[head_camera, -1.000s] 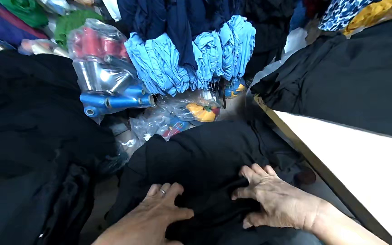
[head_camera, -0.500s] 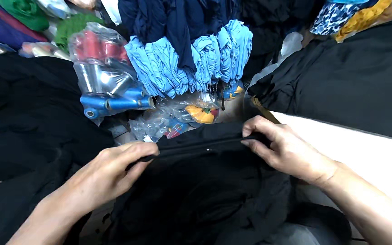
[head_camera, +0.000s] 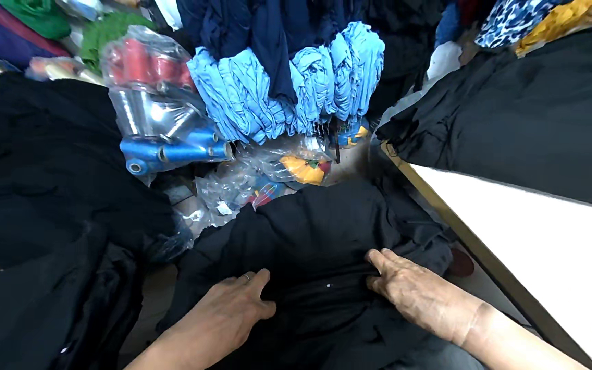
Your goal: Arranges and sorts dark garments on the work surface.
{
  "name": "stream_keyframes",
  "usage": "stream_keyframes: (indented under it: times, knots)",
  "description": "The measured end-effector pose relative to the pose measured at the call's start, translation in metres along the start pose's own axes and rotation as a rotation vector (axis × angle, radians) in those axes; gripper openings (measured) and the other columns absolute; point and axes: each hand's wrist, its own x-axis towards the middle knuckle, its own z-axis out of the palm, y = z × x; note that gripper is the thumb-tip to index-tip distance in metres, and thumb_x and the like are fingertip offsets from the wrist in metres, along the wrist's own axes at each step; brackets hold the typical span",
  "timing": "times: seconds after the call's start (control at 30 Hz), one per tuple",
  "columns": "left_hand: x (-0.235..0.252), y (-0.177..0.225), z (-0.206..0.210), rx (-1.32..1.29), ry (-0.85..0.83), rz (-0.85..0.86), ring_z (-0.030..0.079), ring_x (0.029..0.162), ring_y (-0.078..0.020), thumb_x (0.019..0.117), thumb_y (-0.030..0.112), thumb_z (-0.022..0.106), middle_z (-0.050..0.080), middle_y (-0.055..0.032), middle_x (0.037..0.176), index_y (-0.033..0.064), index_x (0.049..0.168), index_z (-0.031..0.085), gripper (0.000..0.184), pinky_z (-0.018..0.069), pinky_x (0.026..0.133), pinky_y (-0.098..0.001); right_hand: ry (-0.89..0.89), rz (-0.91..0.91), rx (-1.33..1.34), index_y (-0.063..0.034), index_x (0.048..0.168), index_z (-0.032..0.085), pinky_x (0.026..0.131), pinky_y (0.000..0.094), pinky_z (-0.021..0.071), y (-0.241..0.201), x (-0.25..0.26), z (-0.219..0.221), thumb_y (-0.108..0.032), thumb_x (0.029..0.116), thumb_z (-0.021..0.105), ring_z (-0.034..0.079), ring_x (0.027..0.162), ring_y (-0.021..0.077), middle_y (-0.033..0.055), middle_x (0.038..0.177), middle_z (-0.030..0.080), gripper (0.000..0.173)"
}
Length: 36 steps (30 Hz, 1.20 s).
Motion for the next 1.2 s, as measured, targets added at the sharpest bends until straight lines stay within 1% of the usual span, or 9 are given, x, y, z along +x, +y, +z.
stream_keyframes:
  times: [0.1,0.23,0.4,0.6,0.8,0.87,1.0,1.1,1.2]
  knots:
    - [0.001,-0.042,0.033,-0.078,0.497,0.292,0.072,0.091,-0.0323,0.0906,0.015,0.054,0.069,-0.0136,0.110,0.0163,0.089,0.073,0.020,0.0601,0.063,-0.0512,-0.115,0.045,0.072,0.0043,0.108,0.072,0.101,0.0503,0.0527,0.003,-0.006,-0.011,0.005,0.0891,0.061,0.057,0.126,0.0437,0.0280,0.137,0.057,0.022]
    - [-0.007,-0.055,0.015,-0.298,0.356,0.309,0.068,0.100,-0.0277,0.0917,0.029,0.045,0.065,-0.0098,0.118,0.0163,0.097,0.070,0.028,0.0586,0.068,-0.0496,-0.219,0.149,0.353,-0.0026,0.109,0.070,0.103,0.0466,0.0486,0.010,-0.007,-0.031,-0.015,0.0887,0.064,0.053,0.129,0.0350,0.0207,0.140,0.053,0.025]
    - [-0.005,-0.055,0.015,-0.226,0.470,0.290,0.071,0.087,-0.0260,0.0838,0.040,0.069,0.068,-0.0100,0.111,0.0144,0.088,0.070,0.026,0.0596,0.061,-0.0474,0.270,0.051,0.264,-0.0093,0.101,0.074,0.092,0.0466,0.0553,0.005,-0.005,0.011,-0.070,0.0866,0.062,0.063,0.114,0.0314,0.0172,0.122,0.065,0.064]
    - [-0.014,-0.071,-0.013,-0.133,0.697,0.253,0.059,0.072,0.0004,0.0788,0.076,0.065,0.062,0.0091,0.086,0.0235,0.072,0.061,0.053,0.0499,0.056,-0.0209,0.540,-0.006,0.072,-0.0069,0.098,0.074,0.082,0.0396,0.0605,0.004,0.014,0.008,-0.018,0.0916,0.060,0.070,0.101,0.0275,0.0147,0.110,0.069,0.020]
    - [-0.016,-0.068,-0.030,-0.010,0.887,0.233,0.063,0.071,-0.0142,0.0867,0.018,0.058,0.064,-0.0049,0.079,0.0075,0.082,0.065,0.014,0.0545,0.063,-0.0294,0.603,-0.128,0.053,-0.0003,0.113,0.066,0.070,0.0397,0.0598,0.018,0.037,-0.053,0.002,0.0823,0.066,0.069,0.082,0.0273,0.0147,0.096,0.066,0.031]
    - [-0.036,-0.052,-0.041,-0.098,0.821,0.213,0.072,0.089,-0.0405,0.0976,0.009,0.054,0.072,-0.0252,0.104,0.0026,0.110,0.072,0.023,0.0567,0.078,-0.0550,0.683,-0.223,0.011,-0.0064,0.110,0.068,0.080,0.0374,0.0586,0.013,0.040,-0.070,0.001,0.0838,0.059,0.067,0.096,0.0270,0.0138,0.105,0.066,0.029]
    - [-0.022,-0.037,0.019,-0.016,0.605,0.283,0.068,0.102,-0.0481,0.0890,0.004,0.065,0.062,-0.0247,0.129,0.0505,0.132,0.063,0.064,0.0583,0.070,-0.0621,0.401,-0.235,0.080,-0.0208,0.098,0.078,0.086,0.0496,0.0585,0.007,0.020,-0.033,0.002,0.0819,0.069,0.063,0.112,0.0376,0.0189,0.126,0.063,0.029]
    - [-0.006,-0.011,0.042,-0.064,0.335,0.176,0.065,0.105,-0.0519,0.0782,-0.012,0.072,0.059,-0.0298,0.129,0.0398,0.122,0.073,0.067,0.0583,0.073,-0.0620,0.050,-0.121,0.160,-0.0164,0.108,0.079,0.093,0.0560,0.0552,0.001,0.004,0.000,0.010,0.0847,0.065,0.059,0.121,0.0467,0.0260,0.138,0.057,0.037]
    - [-0.002,0.014,-0.010,-0.119,-0.190,-0.089,0.045,0.137,-0.0508,0.0985,-0.005,0.053,0.040,-0.0296,0.154,0.0184,0.127,0.072,0.041,0.0436,0.105,-0.0612,-0.155,0.004,0.169,-0.0092,0.108,0.077,0.101,0.0538,0.0502,-0.005,0.005,-0.009,0.011,0.0885,0.060,0.053,0.128,0.0468,0.0281,0.141,0.053,0.033]
